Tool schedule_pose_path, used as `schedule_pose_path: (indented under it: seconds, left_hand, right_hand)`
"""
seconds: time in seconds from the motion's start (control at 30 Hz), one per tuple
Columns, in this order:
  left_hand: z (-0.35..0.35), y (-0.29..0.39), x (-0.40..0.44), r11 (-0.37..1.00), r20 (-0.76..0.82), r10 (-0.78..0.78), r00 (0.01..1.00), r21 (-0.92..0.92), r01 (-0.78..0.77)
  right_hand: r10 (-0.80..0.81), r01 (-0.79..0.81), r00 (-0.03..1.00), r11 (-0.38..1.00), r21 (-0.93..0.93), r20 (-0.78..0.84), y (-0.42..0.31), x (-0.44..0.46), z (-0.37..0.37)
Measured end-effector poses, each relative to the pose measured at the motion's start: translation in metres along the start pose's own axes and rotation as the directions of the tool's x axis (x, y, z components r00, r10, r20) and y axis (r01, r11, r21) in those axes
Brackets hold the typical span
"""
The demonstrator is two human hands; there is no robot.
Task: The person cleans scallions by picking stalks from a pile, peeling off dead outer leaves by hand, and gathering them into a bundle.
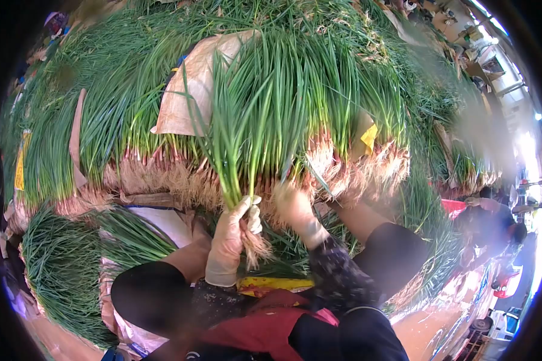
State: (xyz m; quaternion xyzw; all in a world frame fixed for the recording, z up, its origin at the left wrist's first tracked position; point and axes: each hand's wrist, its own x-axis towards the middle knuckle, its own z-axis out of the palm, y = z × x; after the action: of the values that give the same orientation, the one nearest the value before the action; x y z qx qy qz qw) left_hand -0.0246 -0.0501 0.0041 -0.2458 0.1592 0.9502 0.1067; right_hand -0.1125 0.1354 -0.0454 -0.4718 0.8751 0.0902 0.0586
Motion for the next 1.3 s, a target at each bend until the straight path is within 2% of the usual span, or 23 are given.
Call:
schedule_pose_path:
  seconds: [0.07, 0.13, 0.17, 0.27, 0.3, 0.37, 0.47, 0.5, 0.57, 0.6, 0.63, 0.7, 0.77, 0.83, 0.87, 0.9, 0.97, 1.0, 1.1, 1.13, 1.2, 1.23, 1.3]
  left_hand:
    - [-0.004, 0.007, 0.001, 0.981, -0.170, 0.103, 0.980, 0.178, -0.072]
    - [-0.010, 0.008, 0.010, 0.960, -0.221, 0.155, 0.963, 0.263, -0.094]
    - [-0.013, 0.005, 0.014, 0.951, -0.203, 0.161, 0.966, 0.292, -0.098]
    - [-0.001, 0.003, 0.007, 0.939, -0.172, 0.162, 0.972, 0.328, -0.099]
    - [-0.001, 0.004, 0.006, 0.939, -0.175, 0.177, 0.969, 0.325, -0.113]
    - [-0.001, 0.007, 0.006, 0.938, -0.176, 0.211, 0.962, 0.314, -0.148]
    - [-0.006, 0.008, 0.007, 0.969, -0.130, 0.211, 0.969, 0.159, -0.190]
    - [-0.007, 0.007, 0.007, 0.975, -0.105, 0.210, 0.972, 0.095, -0.200]
    - [-0.004, 0.006, 0.012, 0.943, -0.178, 0.293, 0.939, 0.215, -0.254]
    - [-0.003, 0.004, 0.015, 0.922, -0.215, 0.336, 0.917, 0.276, -0.273]
    - [-0.003, 0.002, 0.015, 0.925, -0.208, 0.336, 0.919, 0.255, -0.281]
    - [0.000, 0.001, 0.016, 0.928, -0.188, 0.341, 0.921, 0.221, -0.299]
    - [0.031, 0.003, 0.004, 0.954, -0.225, 0.286, 0.931, 0.158, -0.255]
    - [0.035, -0.001, -0.003, 0.967, -0.217, 0.220, 0.951, 0.177, -0.183]
    - [0.038, -0.002, -0.005, 0.975, -0.233, 0.189, 0.954, 0.162, -0.154]
    - [0.035, -0.005, -0.004, 0.979, -0.222, 0.169, 0.960, 0.150, -0.138]
    - [0.024, -0.012, 0.000, 0.986, -0.201, 0.127, 0.971, 0.132, -0.102]
    - [0.027, -0.011, -0.003, 0.984, -0.191, 0.122, 0.974, 0.153, -0.094]
    - [0.046, 0.000, -0.022, 0.954, -0.163, 0.067, 0.984, 0.300, -0.015]
    - [0.031, -0.007, -0.013, 0.900, -0.186, 0.089, 0.978, 0.436, 0.001]
    - [0.010, -0.019, -0.004, 0.929, -0.111, 0.040, 0.993, 0.371, 0.004]
    - [0.009, -0.020, -0.004, 0.943, -0.071, 0.017, 0.997, 0.334, 0.007]
    - [0.015, -0.017, -0.004, 0.923, -0.209, 0.111, 0.972, 0.383, -0.022]
  right_hand:
    - [-0.223, 0.015, 0.810, 0.932, 0.362, 0.542, -0.004, -0.040, 0.005]
    - [-0.185, -0.138, 0.624, 0.930, 0.340, 0.759, -0.004, -0.061, -0.012]
    - [-0.085, -0.237, 0.669, 0.917, 0.321, 0.738, 0.000, -0.053, -0.028]
    - [0.435, -0.570, 0.816, 0.717, 0.401, 0.381, 0.021, 0.035, -0.091]
    - [0.554, -0.596, 0.797, 0.660, 0.458, 0.240, 0.034, 0.060, -0.083]
    - [0.684, -0.701, 0.699, 0.601, 0.383, 0.207, 0.053, 0.107, -0.067]
    - [0.622, -0.625, 0.775, 0.728, 0.282, 0.112, 0.061, 0.132, -0.047]
    - [0.612, -0.624, 0.771, 0.669, 0.405, 0.176, 0.065, 0.130, -0.053]
    - [0.569, -0.607, 0.768, 0.501, 0.617, 0.293, 0.070, 0.120, -0.107]
    - [0.539, -0.518, 0.814, 0.507, 0.689, 0.216, 0.077, 0.117, -0.108]
    - [0.546, -0.502, 0.812, 0.477, 0.721, 0.205, 0.073, 0.115, -0.121]
    - [0.434, -0.615, 0.781, 0.412, 0.672, 0.449, 0.051, 0.102, -0.152]
    - [0.329, -0.468, 0.881, 0.508, 0.723, 0.339, 0.024, 0.084, -0.131]
    - [0.340, -0.453, 0.877, 0.350, 0.820, 0.339, 0.004, 0.067, -0.124]
    - [0.328, -0.166, 0.943, 0.314, 0.935, 0.057, 0.000, 0.062, -0.095]
    - [0.330, 0.143, 0.915, 0.272, 0.951, -0.232, -0.003, 0.058, -0.066]
    - [0.191, -0.007, 0.982, -0.001, 1.000, 0.007, -0.006, 0.025, -0.082]
    - [0.235, -0.002, 0.971, -0.135, 0.991, 0.034, -0.012, 0.021, -0.073]
    - [0.209, -0.329, 0.922, -0.026, 0.944, 0.327, -0.009, 0.007, -0.109]
    - [0.338, -0.010, 0.920, 0.523, 0.852, -0.197, -0.011, 0.007, -0.091]
    - [0.240, -0.078, 0.917, 0.890, 0.449, -0.317, 0.005, -0.001, -0.076]
    - [0.168, -0.108, 0.922, 0.977, 0.185, -0.348, 0.017, -0.008, -0.075]
    - [0.505, -0.479, 0.855, 0.856, 0.194, -0.118, 0.054, -0.044, -0.062]
